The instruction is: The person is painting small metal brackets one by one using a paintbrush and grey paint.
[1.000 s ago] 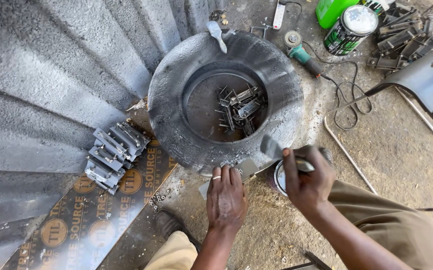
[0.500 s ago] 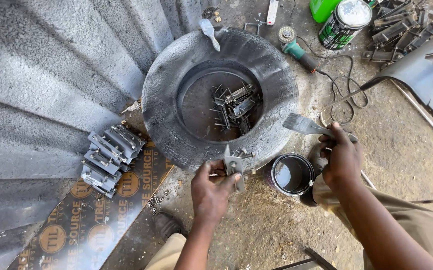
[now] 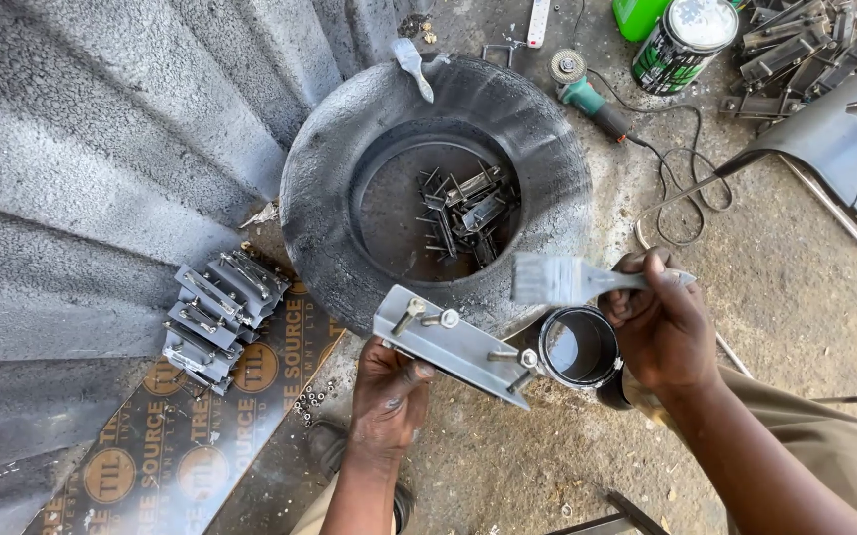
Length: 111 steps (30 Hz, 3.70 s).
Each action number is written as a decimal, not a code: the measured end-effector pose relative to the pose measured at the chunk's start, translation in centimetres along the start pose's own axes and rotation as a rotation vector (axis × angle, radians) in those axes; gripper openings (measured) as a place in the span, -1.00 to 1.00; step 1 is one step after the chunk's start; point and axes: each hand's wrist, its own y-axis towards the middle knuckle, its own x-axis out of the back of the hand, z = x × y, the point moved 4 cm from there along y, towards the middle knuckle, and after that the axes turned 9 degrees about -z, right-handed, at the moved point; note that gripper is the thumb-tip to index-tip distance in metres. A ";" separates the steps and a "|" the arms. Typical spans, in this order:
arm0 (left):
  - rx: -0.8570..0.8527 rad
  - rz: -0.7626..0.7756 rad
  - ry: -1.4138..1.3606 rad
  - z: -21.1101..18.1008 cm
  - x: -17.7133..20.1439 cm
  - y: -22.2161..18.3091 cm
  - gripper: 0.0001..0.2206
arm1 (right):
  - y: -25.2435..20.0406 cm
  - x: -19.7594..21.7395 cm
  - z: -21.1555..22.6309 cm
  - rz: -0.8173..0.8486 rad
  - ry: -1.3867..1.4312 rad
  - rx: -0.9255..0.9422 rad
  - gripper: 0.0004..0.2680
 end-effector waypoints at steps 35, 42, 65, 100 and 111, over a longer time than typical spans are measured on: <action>-0.181 -0.145 -0.109 -0.7 2.7 0.6 -0.45 | -2.7 -2.5 -0.6 0.223 -0.498 0.391 -0.92; -0.159 -0.097 -0.190 -0.9 3.7 0.2 -0.43 | -1.4 -1.6 2.0 0.132 -0.320 0.339 -0.98; -0.126 -0.069 0.087 -2.1 0.5 0.2 -0.42 | 0.4 -0.9 4.7 0.326 -0.854 0.375 -0.86; -0.151 -0.559 0.183 -3.1 -1.8 -0.4 -0.71 | -1.8 26.7 -13.6 -1.077 -0.266 -0.233 -0.75; -0.064 -0.709 0.226 -0.6 0.1 0.7 -0.74 | -2.5 30.6 -13.8 -1.521 -0.944 -0.157 -0.26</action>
